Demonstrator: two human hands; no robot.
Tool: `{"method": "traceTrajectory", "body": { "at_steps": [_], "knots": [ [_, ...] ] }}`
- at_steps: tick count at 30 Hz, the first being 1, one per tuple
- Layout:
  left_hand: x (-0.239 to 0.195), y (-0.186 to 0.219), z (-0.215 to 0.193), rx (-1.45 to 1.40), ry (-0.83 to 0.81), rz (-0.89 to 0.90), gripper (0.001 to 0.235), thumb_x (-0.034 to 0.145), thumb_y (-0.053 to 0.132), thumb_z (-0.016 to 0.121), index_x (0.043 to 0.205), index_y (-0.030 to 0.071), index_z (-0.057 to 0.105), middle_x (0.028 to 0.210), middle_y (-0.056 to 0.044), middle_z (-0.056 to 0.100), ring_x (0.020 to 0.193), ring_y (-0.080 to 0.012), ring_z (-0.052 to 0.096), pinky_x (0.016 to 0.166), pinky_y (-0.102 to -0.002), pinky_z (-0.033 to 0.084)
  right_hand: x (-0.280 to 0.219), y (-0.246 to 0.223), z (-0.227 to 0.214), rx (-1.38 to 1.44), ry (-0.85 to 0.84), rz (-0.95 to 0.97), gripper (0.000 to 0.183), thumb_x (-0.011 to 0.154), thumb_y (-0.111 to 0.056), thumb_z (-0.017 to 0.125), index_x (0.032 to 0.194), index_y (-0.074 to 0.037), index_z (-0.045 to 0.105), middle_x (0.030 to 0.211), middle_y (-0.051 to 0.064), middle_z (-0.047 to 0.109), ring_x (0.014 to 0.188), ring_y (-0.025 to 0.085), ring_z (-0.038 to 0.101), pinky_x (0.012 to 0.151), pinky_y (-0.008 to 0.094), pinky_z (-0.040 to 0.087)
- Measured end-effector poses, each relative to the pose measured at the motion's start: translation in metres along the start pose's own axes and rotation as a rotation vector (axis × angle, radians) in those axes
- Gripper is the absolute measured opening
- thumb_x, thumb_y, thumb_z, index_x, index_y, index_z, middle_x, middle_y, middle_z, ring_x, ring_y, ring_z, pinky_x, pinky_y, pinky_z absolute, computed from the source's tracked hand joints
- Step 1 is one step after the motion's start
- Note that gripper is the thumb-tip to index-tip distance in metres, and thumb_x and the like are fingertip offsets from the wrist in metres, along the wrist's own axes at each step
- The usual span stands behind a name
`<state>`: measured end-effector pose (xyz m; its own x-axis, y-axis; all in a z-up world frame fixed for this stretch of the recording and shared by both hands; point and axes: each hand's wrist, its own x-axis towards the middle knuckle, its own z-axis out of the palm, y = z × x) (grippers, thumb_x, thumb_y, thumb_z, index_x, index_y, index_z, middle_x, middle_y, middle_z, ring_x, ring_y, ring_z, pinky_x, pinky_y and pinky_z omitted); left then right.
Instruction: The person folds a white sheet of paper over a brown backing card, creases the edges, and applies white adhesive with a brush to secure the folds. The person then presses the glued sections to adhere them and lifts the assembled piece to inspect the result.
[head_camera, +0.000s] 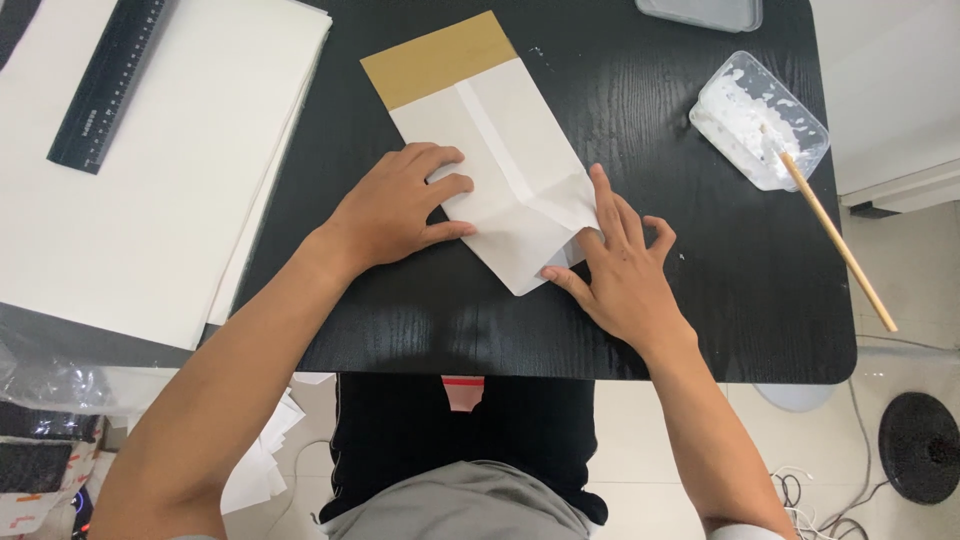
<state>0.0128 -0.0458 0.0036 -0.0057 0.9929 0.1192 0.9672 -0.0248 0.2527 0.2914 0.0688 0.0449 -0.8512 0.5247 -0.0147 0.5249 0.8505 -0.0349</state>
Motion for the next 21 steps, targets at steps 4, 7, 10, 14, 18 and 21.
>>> {"method": "traceTrajectory", "body": {
  "at_steps": [4, 7, 10, 14, 18, 21],
  "knots": [
    [-0.002, 0.002, -0.001, 0.024, 0.023, 0.014, 0.052, 0.1, 0.069, 0.048, 0.132, 0.029, 0.059, 0.14, -0.004, 0.054, 0.137, -0.023, 0.049, 0.109, -0.041, 0.045, 0.003, 0.001, -0.003, -0.003, 0.001, -0.005, 0.062, 0.099, -0.062, 0.052, 0.114, -0.003, 0.065, 0.174, 0.019, 0.011, 0.144, 0.039, 0.037, 0.105, 0.065, 0.024],
    [0.0, 0.004, 0.003, 0.103, 0.009, 0.017, 0.055, 0.099, 0.072, 0.047, 0.132, 0.03, 0.058, 0.14, -0.002, 0.054, 0.138, -0.0217, 0.048, 0.108, -0.04, 0.047, 0.005, 0.002, -0.005, -0.012, 0.01, -0.024, 0.062, 0.099, -0.062, 0.051, 0.115, -0.004, 0.065, 0.174, 0.017, 0.012, 0.144, 0.038, 0.039, 0.105, 0.064, 0.025],
    [0.0, 0.005, 0.008, 0.142, 0.025, 0.033, 0.055, 0.099, 0.072, 0.046, 0.132, 0.029, 0.057, 0.138, -0.004, 0.054, 0.136, -0.0231, 0.05, 0.106, -0.041, 0.048, 0.006, 0.002, -0.007, -0.004, 0.018, -0.022, 0.062, 0.099, -0.062, 0.052, 0.12, -0.006, 0.064, 0.174, 0.017, 0.013, 0.144, 0.038, 0.039, 0.106, 0.065, 0.025],
    [0.002, 0.008, 0.017, 0.184, 0.125, 0.061, 0.047, 0.1, 0.064, 0.049, 0.126, 0.025, 0.057, 0.132, -0.007, 0.056, 0.131, -0.026, 0.054, 0.104, -0.043, 0.049, 0.006, 0.004, -0.019, 0.053, 0.078, -0.056, 0.052, 0.099, -0.054, 0.058, 0.12, -0.008, 0.069, 0.173, 0.018, 0.019, 0.142, 0.041, 0.041, 0.105, 0.067, 0.025],
    [0.004, 0.003, 0.024, 0.203, 0.164, 0.069, 0.044, 0.1, 0.06, 0.047, 0.125, 0.025, 0.056, 0.133, -0.007, 0.057, 0.133, -0.0255, 0.055, 0.106, -0.043, 0.048, 0.008, 0.036, -0.02, 0.285, 0.218, -0.172, 0.036, 0.105, -0.047, 0.048, 0.104, -0.014, 0.063, 0.168, 0.016, 0.036, 0.137, 0.036, 0.051, 0.103, 0.063, 0.025],
    [0.003, -0.005, 0.02, 0.156, 0.121, 0.073, 0.041, 0.101, 0.058, 0.044, 0.121, 0.024, 0.056, 0.136, -0.005, 0.058, 0.135, -0.0231, 0.054, 0.112, -0.044, 0.044, 0.028, 0.054, -0.036, 0.563, 0.347, -0.224, 0.033, 0.111, -0.029, 0.042, 0.119, -0.004, 0.063, 0.12, 0.018, 0.072, 0.114, 0.039, 0.069, 0.095, 0.051, 0.051]
  ]
}}
